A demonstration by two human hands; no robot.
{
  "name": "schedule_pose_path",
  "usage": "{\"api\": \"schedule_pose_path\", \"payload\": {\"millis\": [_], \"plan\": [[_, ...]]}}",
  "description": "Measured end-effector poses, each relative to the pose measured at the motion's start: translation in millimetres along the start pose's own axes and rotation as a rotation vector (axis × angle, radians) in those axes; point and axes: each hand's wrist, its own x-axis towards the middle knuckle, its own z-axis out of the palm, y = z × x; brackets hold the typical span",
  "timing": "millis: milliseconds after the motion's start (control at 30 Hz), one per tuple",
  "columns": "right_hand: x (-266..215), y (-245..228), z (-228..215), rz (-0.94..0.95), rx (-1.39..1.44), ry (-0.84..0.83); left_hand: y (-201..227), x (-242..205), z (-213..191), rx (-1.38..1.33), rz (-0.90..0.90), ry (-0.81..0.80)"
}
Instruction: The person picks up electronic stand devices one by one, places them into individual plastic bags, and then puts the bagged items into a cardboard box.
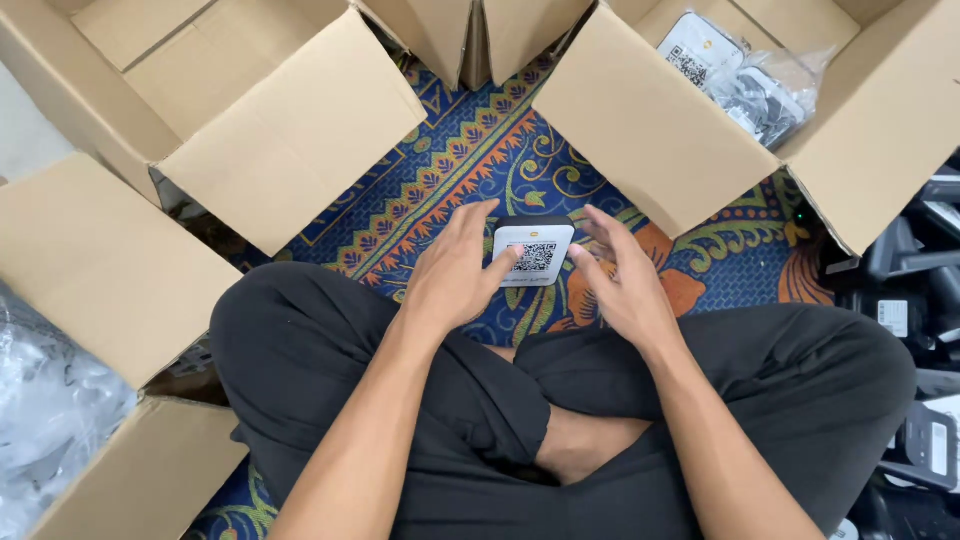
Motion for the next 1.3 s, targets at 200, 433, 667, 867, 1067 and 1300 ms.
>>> {"api": "schedule_pose_path", "payload": {"millis": [200,433,667,867,1067,1300], "plan": [[-10,-41,1,-0.26,-0.052,0.034,31,-23,-44,-0.163,0.061,0.072],[-9,-102,36,-0.392,-0.035,-0.085,29,-68,-102,-0.106,0.009,0.32],[-3,-174,98,-0.587,-0.103,-0.259,-5,-133,-158,-0.069,-0.13,0.561],[-10,-219,177,-0.763,-0.104,-0.47,-34,-195,-191,-0.122,-0.221,0.73],[-39,-254,253,-0.844,-0.052,-0.718,-60,-271,-220,0.056,-0.409,0.856],[-57,-242,303,-0.9,-0.055,-0.887,-123,-372,-228,0.566,-0.738,0.983]]}}
